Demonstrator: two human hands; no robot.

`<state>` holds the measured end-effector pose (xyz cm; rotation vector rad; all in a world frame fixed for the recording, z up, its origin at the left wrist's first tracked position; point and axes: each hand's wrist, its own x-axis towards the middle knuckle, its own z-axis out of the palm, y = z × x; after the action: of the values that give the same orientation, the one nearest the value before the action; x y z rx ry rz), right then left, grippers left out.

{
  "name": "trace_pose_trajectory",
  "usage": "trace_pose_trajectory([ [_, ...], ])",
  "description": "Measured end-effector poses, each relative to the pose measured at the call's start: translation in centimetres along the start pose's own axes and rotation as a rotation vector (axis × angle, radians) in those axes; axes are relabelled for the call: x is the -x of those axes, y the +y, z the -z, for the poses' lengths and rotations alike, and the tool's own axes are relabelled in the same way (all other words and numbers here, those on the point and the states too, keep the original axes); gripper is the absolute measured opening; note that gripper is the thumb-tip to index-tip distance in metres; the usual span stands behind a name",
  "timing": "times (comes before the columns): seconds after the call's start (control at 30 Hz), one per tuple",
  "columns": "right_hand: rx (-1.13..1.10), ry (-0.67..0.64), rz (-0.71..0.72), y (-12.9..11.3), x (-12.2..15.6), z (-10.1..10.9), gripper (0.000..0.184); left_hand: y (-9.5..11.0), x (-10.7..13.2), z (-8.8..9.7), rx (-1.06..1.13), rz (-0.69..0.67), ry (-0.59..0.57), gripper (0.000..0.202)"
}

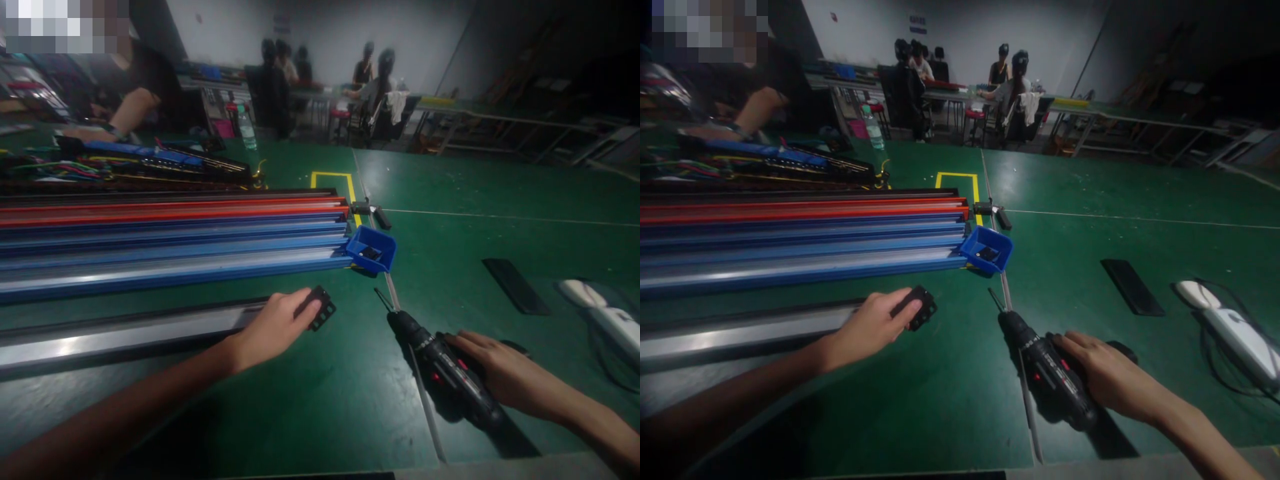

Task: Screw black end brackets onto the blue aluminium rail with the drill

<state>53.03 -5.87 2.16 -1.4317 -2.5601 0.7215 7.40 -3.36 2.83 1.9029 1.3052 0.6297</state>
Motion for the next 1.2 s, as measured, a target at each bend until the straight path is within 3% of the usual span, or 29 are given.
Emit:
trace_pose_trajectory([
  [0.13,-0.008,-0.134,-0.057,0.4,0.6,1.0,0.064,0.3,-0.2,0.4,0.012,0.032,-0.035,0.039],
  [0.23,-0.044,-0.175,-0.022,-0.1,0.4,2.8,0.078,0.6,-0.3,0.4,0.04,0.035,-0.052,0.038],
  [0.4,-0.107,-0.06,-0.055,-5.1,-3.5,4.4,0.054,1.0,-0.3,-0.3,0.134,0.005,-0.057,0.038],
  [0.5,-0.329,-0.078,-0.09,-9.6,-6.9,2.8,0.041,1.4,-0.2,-1.0,0.179,-0.007,-0.045,0.038],
  [0.6,-0.701,-0.191,-0.119,-13.6,-9.4,0.2,0.048,1.8,0.1,-1.9,0.211,0.002,-0.036,0.038],
  [0.73,-1.007,-0.278,-0.154,-16.6,-11.4,-2.6,0.045,2.2,0.5,-3.1,0.215,0.042,0.005,0.032],
  [0.9,-1.114,-0.145,-0.197,-16.7,-12.7,-4.4,0.037,2.4,0.5,-4.1,0.285,0.089,0.042,0.03],
  [1.2,-1.253,-0.164,-0.132,-15.6,-13.0,-4.3,0.034,2.7,-0.6,-5.8,0.5,0.108,0.024,0.034],
])
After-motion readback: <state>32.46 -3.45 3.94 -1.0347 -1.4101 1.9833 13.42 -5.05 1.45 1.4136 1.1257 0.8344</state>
